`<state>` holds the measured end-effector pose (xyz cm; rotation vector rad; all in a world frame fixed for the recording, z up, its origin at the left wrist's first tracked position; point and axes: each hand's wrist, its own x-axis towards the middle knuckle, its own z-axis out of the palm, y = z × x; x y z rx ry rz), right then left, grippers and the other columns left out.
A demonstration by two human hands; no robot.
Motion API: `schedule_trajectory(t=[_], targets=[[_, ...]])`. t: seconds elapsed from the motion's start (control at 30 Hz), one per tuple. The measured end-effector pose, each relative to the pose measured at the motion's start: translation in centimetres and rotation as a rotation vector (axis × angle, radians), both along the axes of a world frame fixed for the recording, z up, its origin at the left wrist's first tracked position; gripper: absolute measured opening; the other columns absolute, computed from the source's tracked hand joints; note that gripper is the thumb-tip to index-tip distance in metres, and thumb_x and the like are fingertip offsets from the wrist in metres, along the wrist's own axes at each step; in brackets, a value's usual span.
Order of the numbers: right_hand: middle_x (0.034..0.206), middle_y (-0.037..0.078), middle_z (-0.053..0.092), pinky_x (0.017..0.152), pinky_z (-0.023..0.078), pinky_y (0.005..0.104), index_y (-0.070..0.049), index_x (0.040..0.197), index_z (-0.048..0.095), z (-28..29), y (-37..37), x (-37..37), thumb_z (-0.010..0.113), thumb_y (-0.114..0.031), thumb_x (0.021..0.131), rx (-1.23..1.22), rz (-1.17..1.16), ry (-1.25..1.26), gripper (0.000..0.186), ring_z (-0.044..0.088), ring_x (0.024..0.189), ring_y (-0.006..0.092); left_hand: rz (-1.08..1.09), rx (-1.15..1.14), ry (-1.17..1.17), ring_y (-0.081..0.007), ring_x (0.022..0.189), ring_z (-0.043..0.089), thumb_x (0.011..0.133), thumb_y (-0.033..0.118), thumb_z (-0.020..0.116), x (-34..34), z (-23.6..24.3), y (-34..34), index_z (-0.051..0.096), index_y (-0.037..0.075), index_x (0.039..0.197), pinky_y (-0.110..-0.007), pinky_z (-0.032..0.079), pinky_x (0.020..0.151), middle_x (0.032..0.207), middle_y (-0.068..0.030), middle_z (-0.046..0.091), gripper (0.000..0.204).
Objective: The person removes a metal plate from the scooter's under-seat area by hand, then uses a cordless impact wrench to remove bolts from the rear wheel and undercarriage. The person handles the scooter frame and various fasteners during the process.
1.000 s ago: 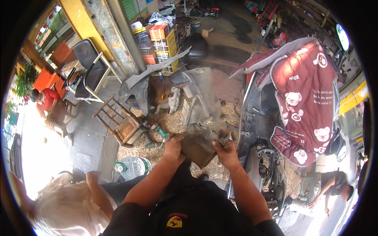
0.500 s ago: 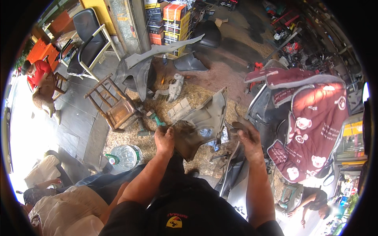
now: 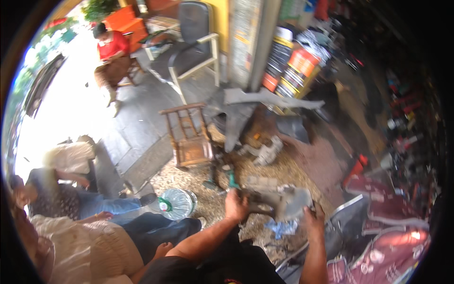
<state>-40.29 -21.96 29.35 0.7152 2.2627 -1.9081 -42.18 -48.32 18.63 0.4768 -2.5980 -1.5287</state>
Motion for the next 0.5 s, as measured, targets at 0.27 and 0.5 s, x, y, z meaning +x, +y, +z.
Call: schedule_trajectory(t=[0.27,0.5], targets=[[0.084,0.008,0.063,0.046,0.052,0.0308,0.002,0.105,0.061,-3.8,-1.1,-5.3,0.056,-0.006,0.091,0.055,0.120,-0.188,0.016,0.060,0.059,0.0164,0.087,-0.069,-0.127,-0.0476,0.099,0.053,0.084,0.021,0.065,-2.9,-1.4,-1.4,0.048,0.000,0.100,-0.052,0.046,0.084,0.102,-0.0276,0.054,0.031],[0.081,0.008,0.061,0.052,0.054,0.0325,0.004,0.096,0.060,-10.4,0.4,-12.1,0.057,-0.006,0.092,0.052,0.173,-0.250,0.011,0.059,0.061,0.0168,0.097,-0.087,-0.160,-0.0438,0.100,0.056,0.080,0.018,0.070,-5.1,-5.3,-3.1,0.058,-0.005,0.107,-0.048,0.047,0.089,0.105,-0.0278,0.058,0.037]])
